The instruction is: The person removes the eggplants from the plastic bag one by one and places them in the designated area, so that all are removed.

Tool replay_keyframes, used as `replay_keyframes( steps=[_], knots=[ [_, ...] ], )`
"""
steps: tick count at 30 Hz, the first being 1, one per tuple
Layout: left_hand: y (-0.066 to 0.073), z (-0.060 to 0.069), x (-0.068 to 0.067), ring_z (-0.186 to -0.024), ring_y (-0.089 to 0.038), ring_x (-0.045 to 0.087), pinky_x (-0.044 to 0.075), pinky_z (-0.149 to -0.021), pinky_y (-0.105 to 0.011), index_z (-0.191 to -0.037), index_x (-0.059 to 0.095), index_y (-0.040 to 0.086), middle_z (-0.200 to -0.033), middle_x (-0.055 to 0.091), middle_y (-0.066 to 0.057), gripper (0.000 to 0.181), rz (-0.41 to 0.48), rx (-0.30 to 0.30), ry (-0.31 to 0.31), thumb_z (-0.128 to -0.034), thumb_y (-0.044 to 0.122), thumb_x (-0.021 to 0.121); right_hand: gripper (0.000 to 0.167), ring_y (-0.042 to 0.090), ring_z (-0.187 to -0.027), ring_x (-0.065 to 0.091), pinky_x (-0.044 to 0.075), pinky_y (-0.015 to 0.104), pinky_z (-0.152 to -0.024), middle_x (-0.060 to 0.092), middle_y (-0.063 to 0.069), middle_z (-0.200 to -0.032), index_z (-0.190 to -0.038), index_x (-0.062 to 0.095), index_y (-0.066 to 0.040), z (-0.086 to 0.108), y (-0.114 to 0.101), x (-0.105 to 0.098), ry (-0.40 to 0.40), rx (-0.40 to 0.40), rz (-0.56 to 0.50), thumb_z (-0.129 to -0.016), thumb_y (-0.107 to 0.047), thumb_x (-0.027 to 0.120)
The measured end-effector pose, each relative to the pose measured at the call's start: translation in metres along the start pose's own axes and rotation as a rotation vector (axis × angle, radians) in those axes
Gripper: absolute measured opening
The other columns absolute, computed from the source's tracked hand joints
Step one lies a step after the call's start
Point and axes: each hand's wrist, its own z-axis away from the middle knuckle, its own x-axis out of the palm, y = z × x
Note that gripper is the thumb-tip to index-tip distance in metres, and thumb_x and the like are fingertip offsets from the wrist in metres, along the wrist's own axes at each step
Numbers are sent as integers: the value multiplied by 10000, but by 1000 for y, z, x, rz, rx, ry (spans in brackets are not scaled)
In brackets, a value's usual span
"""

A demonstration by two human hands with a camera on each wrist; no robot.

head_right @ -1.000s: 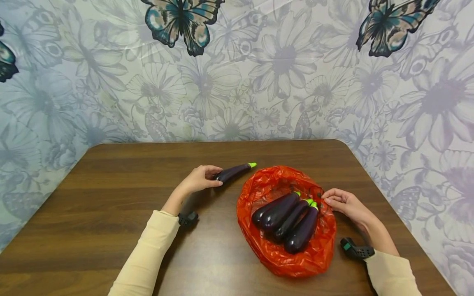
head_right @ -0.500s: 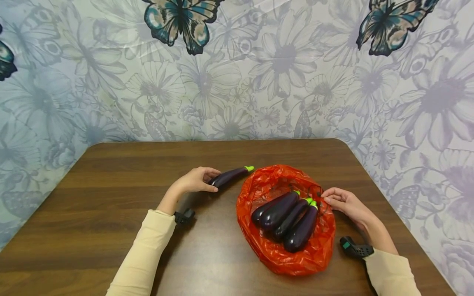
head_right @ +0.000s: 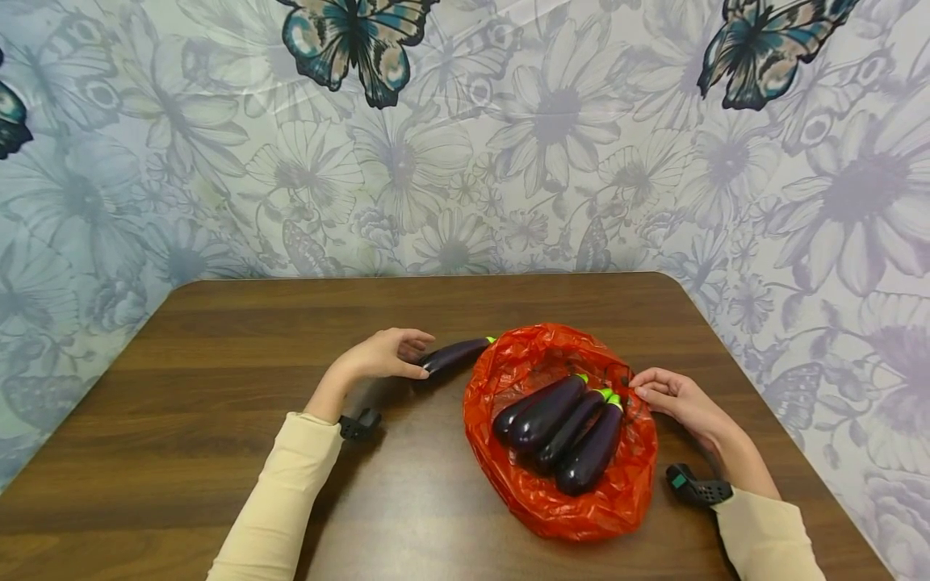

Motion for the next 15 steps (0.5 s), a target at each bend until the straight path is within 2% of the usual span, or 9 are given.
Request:
replay_keyframes(
  steps=[4,8,12,15],
  knots=[
    [5,6,-6,-1058,-282,574,467,-860,-362,-1331,497,0,-1229,556,-182,608,-25,24,5,-804,167,751,212,164,-898,636,514,277,-744,667,48,-983,-1091,578,-50,0,0,0,6,4,0,-985,21,409],
    [15,15,-15,-1078,-286,563,454,-881,-369,-1330,498,10,-1237,557,-167,614,-43,55,44,-799,181,754,208,163,-894,638,516,280,-736,670,39,-978,-1083,584,-60,1,-1,0,8,5,4,-985,13,416],
    [26,22,-22,-1066,-285,577,462,-873,-358,-1325,507,23,-1205,581,-147,591,-19,101,98,-806,175,746,201,158,-895,637,516,279,-734,670,32,-975,-1080,590,-66,1,-1,-1,16,4,10,-988,-2,423],
    [30,22,-22,-1054,-265,588,471,-860,-335,-1324,511,31,-1189,592,-133,558,24,143,104,-830,178,725,194,153,-895,635,515,279,-736,668,20,-971,-1078,592,-70,2,0,0,25,16,24,-989,-14,429]
  ],
)
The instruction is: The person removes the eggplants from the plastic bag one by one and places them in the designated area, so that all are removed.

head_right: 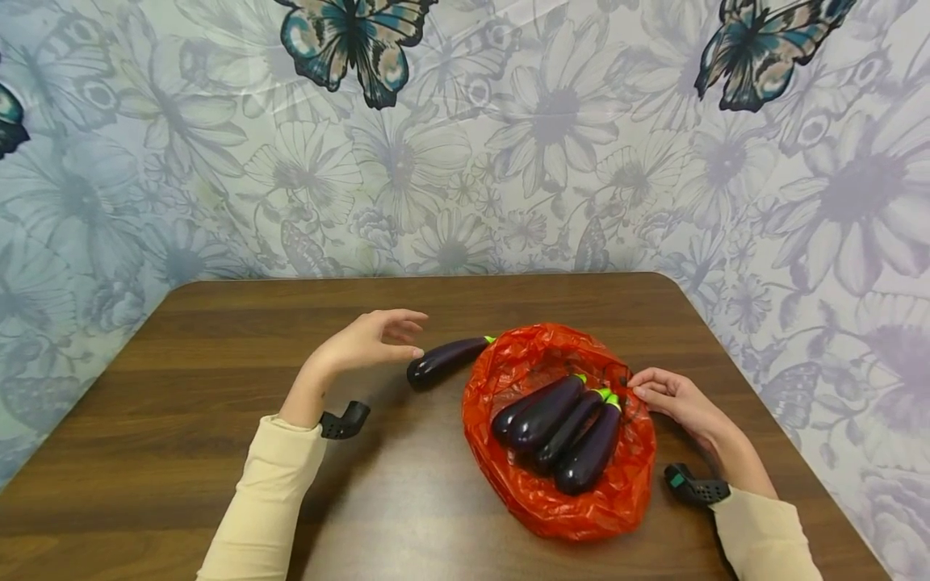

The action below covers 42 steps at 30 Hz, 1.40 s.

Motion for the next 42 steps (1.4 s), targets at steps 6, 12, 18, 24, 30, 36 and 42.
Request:
replay_keyframes(
  steps=[6,12,18,24,30,36,42],
  knots=[
    [12,-9,10,-1068,-201,575,446,-898,-319,-1303,535,41,-1189,596,-101,463,71,99,-15,-886,193,664,211,152,-906,629,508,272,-755,665,15,-973,-1089,587,-64,1,1,1,-7,3,14,-991,1,411],
    [39,-18,34,-1018,-149,596,458,-867,-286,-1278,565,65,-1167,614,-98,387,81,158,10,-932,235,602,202,157,-911,631,510,279,-751,666,24,-980,-1087,583,-59,-1,-2,1,-7,0,11,-992,-5,412],
    [63,-22,69,-991,-94,593,464,-829,-233,-1281,575,115,-1165,615,-8,410,60,161,-24,-931,330,589,192,159,-900,633,513,284,-743,668,24,-970,-1080,583,-59,-2,-1,0,8,8,20,-993,-14,418],
    [66,-28,101,-1061,-105,563,432,-868,-206,-1314,542,118,-1229,582,14,506,-56,191,-106,-900,401,611,186,161,-904,633,509,277,-752,667,21,-968,-1080,580,-49,-4,0,1,15,7,20,-991,-11,422],
    [69,-29,118,-1150,-118,502,374,-956,-246,-1378,476,120,-1304,533,-3,631,-186,212,-175,-858,431,653,189,159,-900,632,507,266,-747,661,23,-958,-1080,583,-43,-4,-3,3,21,-4,25,-987,0,424],
    [73,-29,126,-1166,-90,476,309,-1006,-246,-1386,466,131,-1324,512,16,662,-251,231,-203,-825,387,707,186,150,-892,633,508,264,-745,665,13,-947,-1065,591,-54,-6,-3,3,21,-8,20,-984,-2,432],
    [73,-26,130,-1205,-95,445,298,-1014,-248,-1402,448,149,-1350,490,12,705,-285,228,-216,-799,367,741,181,153,-903,632,505,262,-747,662,14,-957,-1074,585,-50,-5,-2,3,27,0,26,-987,-9,432]
  ],
)
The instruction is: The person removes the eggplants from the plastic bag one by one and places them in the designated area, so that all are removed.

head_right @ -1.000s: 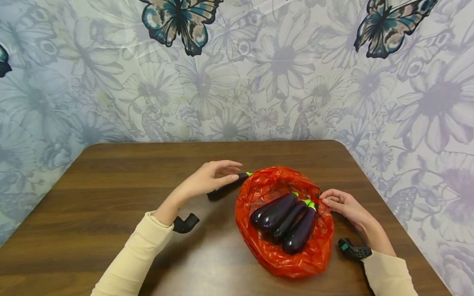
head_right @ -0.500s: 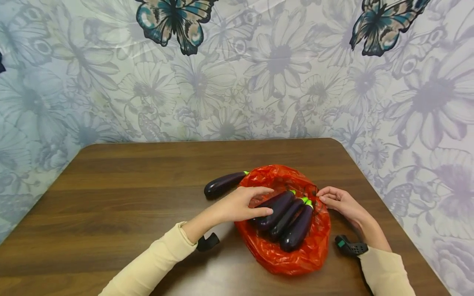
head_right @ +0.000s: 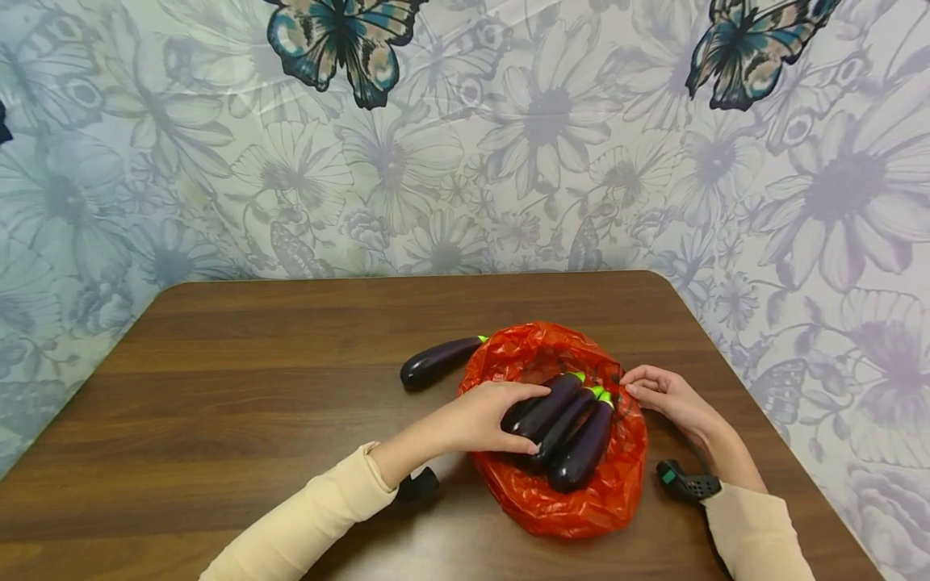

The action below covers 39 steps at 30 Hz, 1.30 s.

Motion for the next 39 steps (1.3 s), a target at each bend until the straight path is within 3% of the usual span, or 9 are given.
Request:
replay_keyframes(
  steps=[12,21,30,39],
  knots=[
    [-2,6,-5,-1144,-93,488,333,-989,-255,-1362,509,161,-1305,529,19,619,15,-11,12,-806,289,749,188,156,-909,630,503,263,-757,663,24,-966,-1086,573,-31,0,-2,1,-17,5,-15,-991,0,414],
    [-10,8,-11,-1027,-70,536,398,-877,-182,-1300,571,139,-1203,596,22,538,56,1,70,-810,279,743,178,157,-897,631,505,266,-749,663,30,-959,-1082,571,-25,1,-4,2,-8,9,-12,-989,-2,421],
    [-26,20,-21,-989,-59,550,429,-776,-180,-1259,614,124,-1159,617,31,473,204,-35,150,-816,234,740,186,159,-903,632,509,274,-747,664,44,-975,-1082,572,-29,0,-5,2,-16,1,-25,-989,5,414],
    [-50,41,-38,-1047,-168,575,461,-851,-277,-1280,593,117,-1226,585,-47,464,357,-110,246,-840,210,710,208,167,-901,635,513,282,-742,666,37,-977,-1088,580,-46,0,-4,1,-35,-3,-49,-990,11,405]
  ],
)
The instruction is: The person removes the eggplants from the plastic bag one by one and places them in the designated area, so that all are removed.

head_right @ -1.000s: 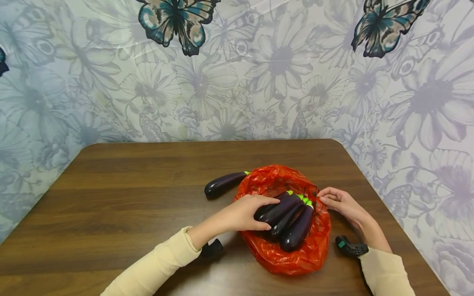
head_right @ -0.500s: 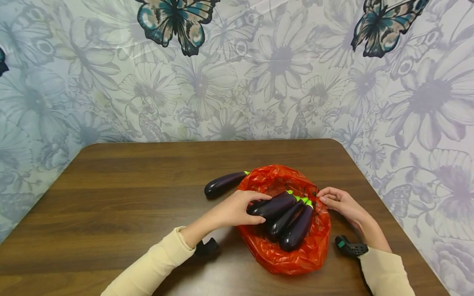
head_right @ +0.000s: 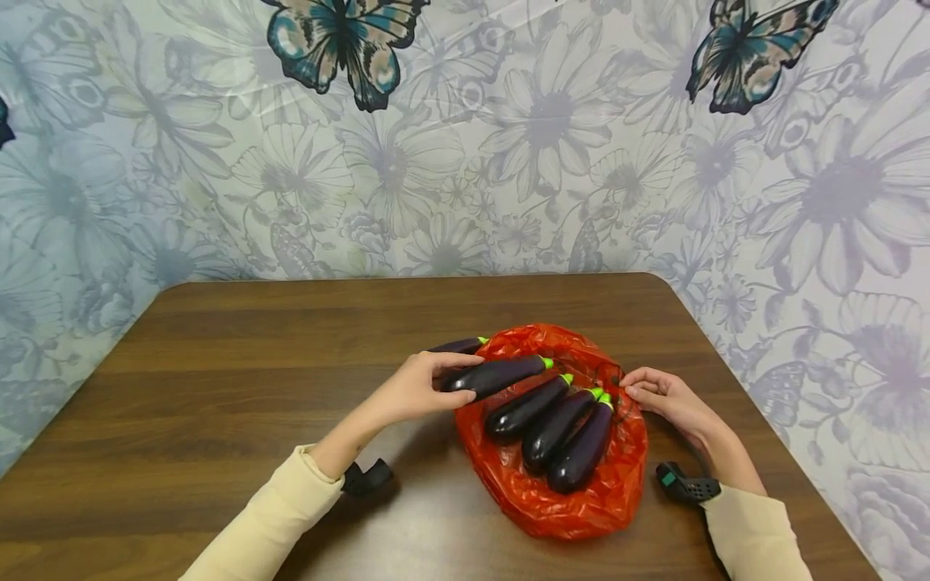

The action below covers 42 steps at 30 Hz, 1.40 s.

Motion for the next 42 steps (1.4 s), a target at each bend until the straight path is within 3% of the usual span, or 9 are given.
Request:
replay_keyframes(
  steps=[7,15,20,26,32,42],
  knots=[
    [-18,13,-32,-1047,-190,578,471,-842,-323,-1289,577,77,-1233,578,-73,460,178,-15,94,-849,137,697,203,170,-889,640,517,286,-729,669,39,-975,-1087,583,-44,-1,0,0,1,-14,11,-988,9,413],
    [-46,26,-58,-1147,-279,517,448,-882,-375,-1327,522,21,-1294,524,-151,479,250,-146,193,-881,127,663,193,163,-883,640,518,283,-723,666,23,-968,-1086,583,-35,-2,2,-2,10,-16,35,-987,4,422],
    [-71,27,-60,-1175,-301,494,440,-898,-401,-1331,514,17,-1309,508,-166,480,225,-200,213,-889,136,656,189,165,-892,638,514,279,-735,668,34,-971,-1086,582,-34,-1,3,-1,20,-6,30,-987,2,425],
    [-85,29,-60,-1171,-338,489,442,-897,-414,-1328,500,-20,-1318,487,-205,476,186,-208,195,-894,114,642,193,167,-898,638,513,281,-741,669,32,-972,-1086,584,-46,0,5,0,21,1,26,-987,0,425],
    [-93,29,-61,-1196,-366,456,403,-942,-442,-1331,496,-19,-1340,467,-198,471,163,-222,172,-900,111,634,179,168,-900,639,515,284,-735,667,22,-965,-1084,577,-28,-1,5,-1,27,-2,41,-987,-5,429],
    [-94,30,-61,-1115,-347,535,438,-895,-424,-1288,511,-64,-1235,543,-222,492,118,-234,135,-838,27,688,176,160,-888,638,516,281,-728,664,23,-968,-1086,573,-16,0,7,-2,34,-12,53,-988,-6,428]
  ],
)
